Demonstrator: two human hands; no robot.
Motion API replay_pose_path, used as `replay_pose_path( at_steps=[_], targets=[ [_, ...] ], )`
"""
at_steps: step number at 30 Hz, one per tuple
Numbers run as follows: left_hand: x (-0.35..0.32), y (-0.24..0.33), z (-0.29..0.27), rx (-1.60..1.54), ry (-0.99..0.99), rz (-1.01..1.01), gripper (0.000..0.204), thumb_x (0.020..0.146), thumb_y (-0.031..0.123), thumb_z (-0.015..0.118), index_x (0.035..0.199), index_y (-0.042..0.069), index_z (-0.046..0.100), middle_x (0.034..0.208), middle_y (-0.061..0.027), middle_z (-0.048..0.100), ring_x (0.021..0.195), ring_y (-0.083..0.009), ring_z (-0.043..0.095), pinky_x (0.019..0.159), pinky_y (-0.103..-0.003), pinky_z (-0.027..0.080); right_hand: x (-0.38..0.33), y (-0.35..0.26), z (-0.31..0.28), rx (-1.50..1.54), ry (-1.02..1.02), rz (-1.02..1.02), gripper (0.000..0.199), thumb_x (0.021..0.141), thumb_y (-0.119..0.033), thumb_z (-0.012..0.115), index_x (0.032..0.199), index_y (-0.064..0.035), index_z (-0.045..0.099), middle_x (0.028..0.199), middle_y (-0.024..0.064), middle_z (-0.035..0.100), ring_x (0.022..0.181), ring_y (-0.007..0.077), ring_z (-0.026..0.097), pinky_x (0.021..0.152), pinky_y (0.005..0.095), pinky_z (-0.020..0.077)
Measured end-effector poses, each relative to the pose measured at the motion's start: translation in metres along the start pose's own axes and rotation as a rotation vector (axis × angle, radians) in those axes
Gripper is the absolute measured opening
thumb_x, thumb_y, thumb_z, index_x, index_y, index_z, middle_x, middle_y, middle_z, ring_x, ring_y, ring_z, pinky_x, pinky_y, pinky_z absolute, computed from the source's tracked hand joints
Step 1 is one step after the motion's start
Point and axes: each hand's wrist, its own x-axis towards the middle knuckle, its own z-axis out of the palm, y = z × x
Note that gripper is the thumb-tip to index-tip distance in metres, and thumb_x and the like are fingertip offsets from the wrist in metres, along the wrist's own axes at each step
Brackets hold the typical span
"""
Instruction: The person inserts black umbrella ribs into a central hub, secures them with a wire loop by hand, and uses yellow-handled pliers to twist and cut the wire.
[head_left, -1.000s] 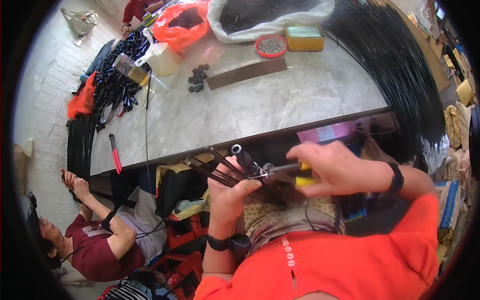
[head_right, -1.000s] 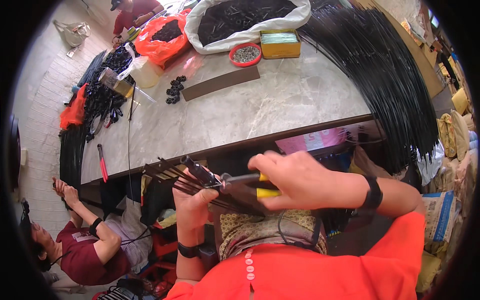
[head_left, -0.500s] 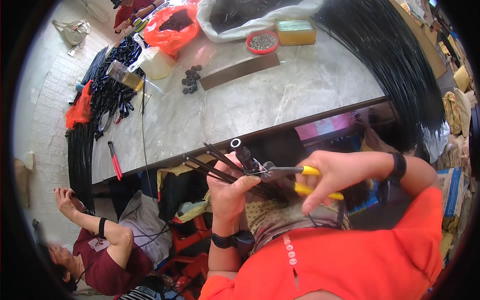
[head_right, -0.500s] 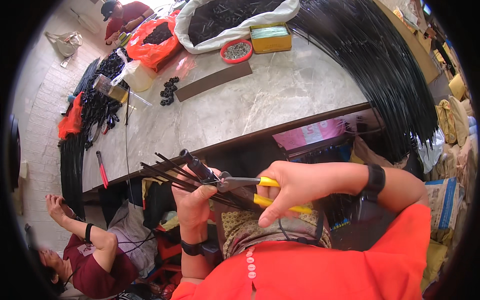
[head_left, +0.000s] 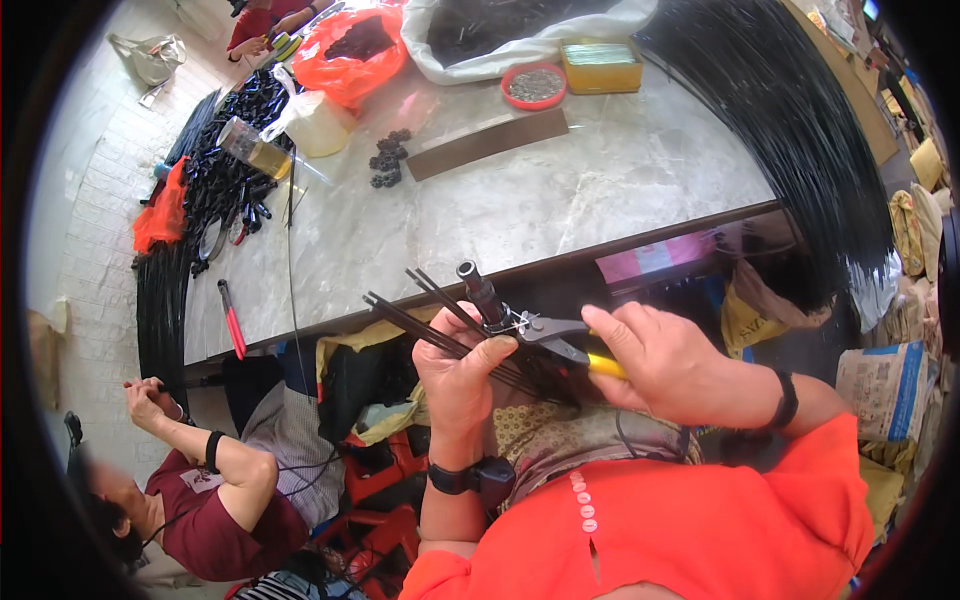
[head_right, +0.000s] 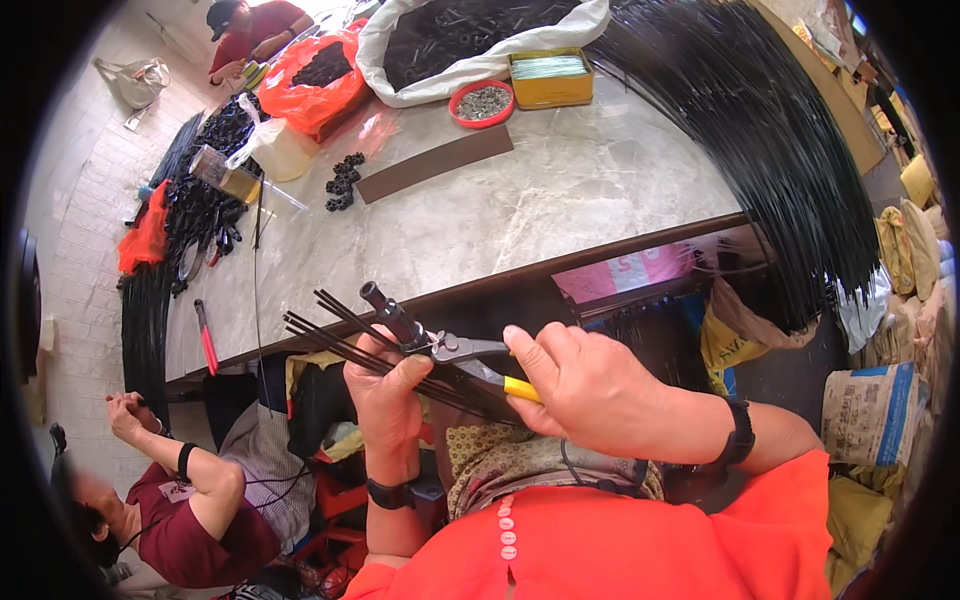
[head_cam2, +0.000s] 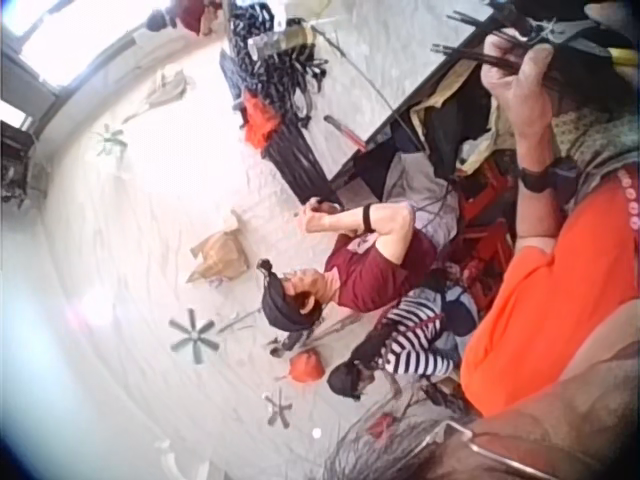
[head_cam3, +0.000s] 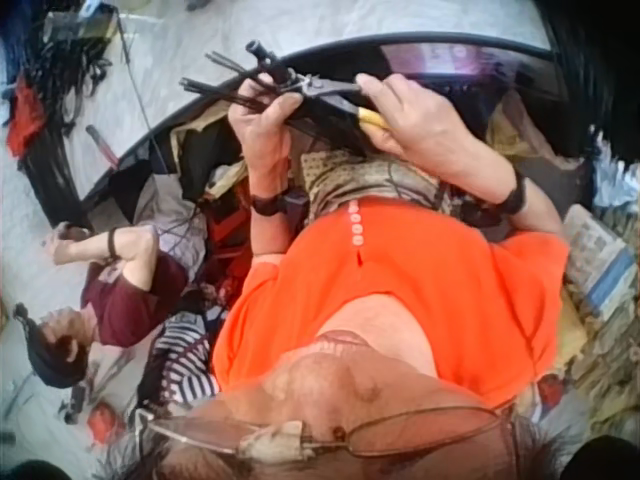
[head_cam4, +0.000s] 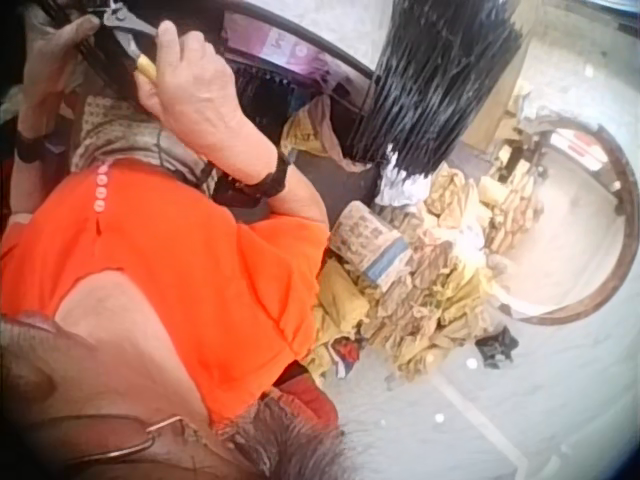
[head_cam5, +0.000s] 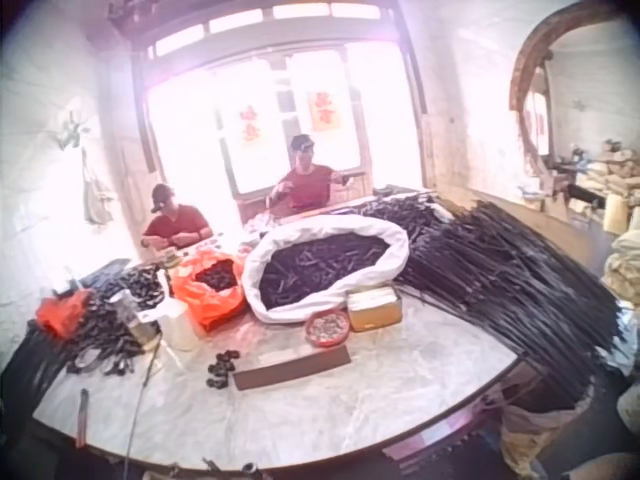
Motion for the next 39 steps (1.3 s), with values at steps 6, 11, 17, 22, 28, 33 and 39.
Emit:
replay_pose_path(
  at_steps=[6,11,17,22,28,33,39],
  targets=[
    [0.003,-0.003,-0.002,0.025,-0.031,-0.046,0.032,0.070,-0.005,0.078,0.099,-0.003,0.064,0.091,-0.0120,0.070,0.082,-0.0206,0.067,0.077,-0.032,0.054,-0.002,0.004,-0.018,0.675,-0.268,0.227,0.059,0.088,-0.042,0.072,0.119,0.0028,0.051,0.089,0.0192,0.061,0.074,0.0326,0.066,0.063,0.0388,0.0523],
    [0.004,-0.001,-0.002,-0.005,-0.060,-0.064,0.031,0.069,-0.004,0.079,0.096,-0.003,0.065,0.090,-0.0131,0.070,0.081,-0.0213,0.068,0.076,-0.034,0.055,0.007,0.009,-0.034,0.972,-0.554,0.404,0.057,0.087,-0.043,0.074,0.115,0.0006,0.051,0.078,0.0113,0.061,0.068,0.0227,0.064,0.060,0.0335,0.0502],
    [0.012,-0.003,-0.009,-0.013,-0.190,-0.049,0.026,0.070,-0.008,0.078,0.092,-0.003,0.065,0.087,-0.0086,0.069,0.079,-0.0162,0.066,0.073,-0.030,0.055,0.004,0.014,-0.024,1.454,-0.716,0.539,0.047,0.091,-0.035,0.072,0.116,-0.0006,0.053,0.076,0.0037,0.058,0.065,0.0110,0.061,0.055,0.0274,0.0477],
    [0.018,-0.005,-0.020,-0.051,-0.253,-0.092,0.035,0.065,0.007,0.088,0.091,-0.002,0.066,0.084,-0.0133,0.068,0.078,-0.0219,0.066,0.068,-0.033,0.055,0.006,0.009,-0.017,1.656,-0.741,0.555,0.041,0.098,-0.030,0.063,0.122,0.0019,0.052,0.083,0.0048,0.061,0.069,0.0119,0.064,0.058,0.0270,0.0513],
    [0.021,-0.010,-0.033,-0.114,-0.289,-0.138,0.034,0.065,0.007,0.088,0.090,-0.002,0.068,0.086,-0.0135,0.068,0.081,-0.0242,0.068,0.071,-0.035,0.057,0.006,0.008,-0.002,1.798,-0.730,0.586,0.047,0.103,-0.031,0.052,0.133,0.0044,0.047,0.109,0.0166,0.068,0.095,0.0204,0.070,0.080,0.0313,0.0555],
    [0.021,-0.009,-0.032,-0.141,-0.294,-0.104,0.034,0.062,0.006,0.089,0.088,-0.001,0.068,0.084,-0.0122,0.066,0.081,-0.0241,0.068,0.071,-0.035,0.057,0.008,0.011,-0.001,1.947,-0.798,0.626,0.049,0.104,-0.033,0.050,0.133,0.0057,0.046,0.113,0.0196,0.067,0.098,0.0237,0.069,0.082,0.0329,0.0555],
    [0.023,-0.010,-0.035,-0.156,-0.302,-0.132,0.037,0.061,0.006,0.090,0.090,-0.002,0.068,0.084,-0.0123,0.066,0.083,-0.0246,0.068,0.071,-0.035,0.057,0.009,0.015,0.004,2.018,-0.891,0.568,0.044,0.104,-0.039,0.047,0.119,0.0015,0.051,0.100,0.0166,0.068,0.084,0.0231,0.071,0.070,0.0323,0.0569]
  ],
)
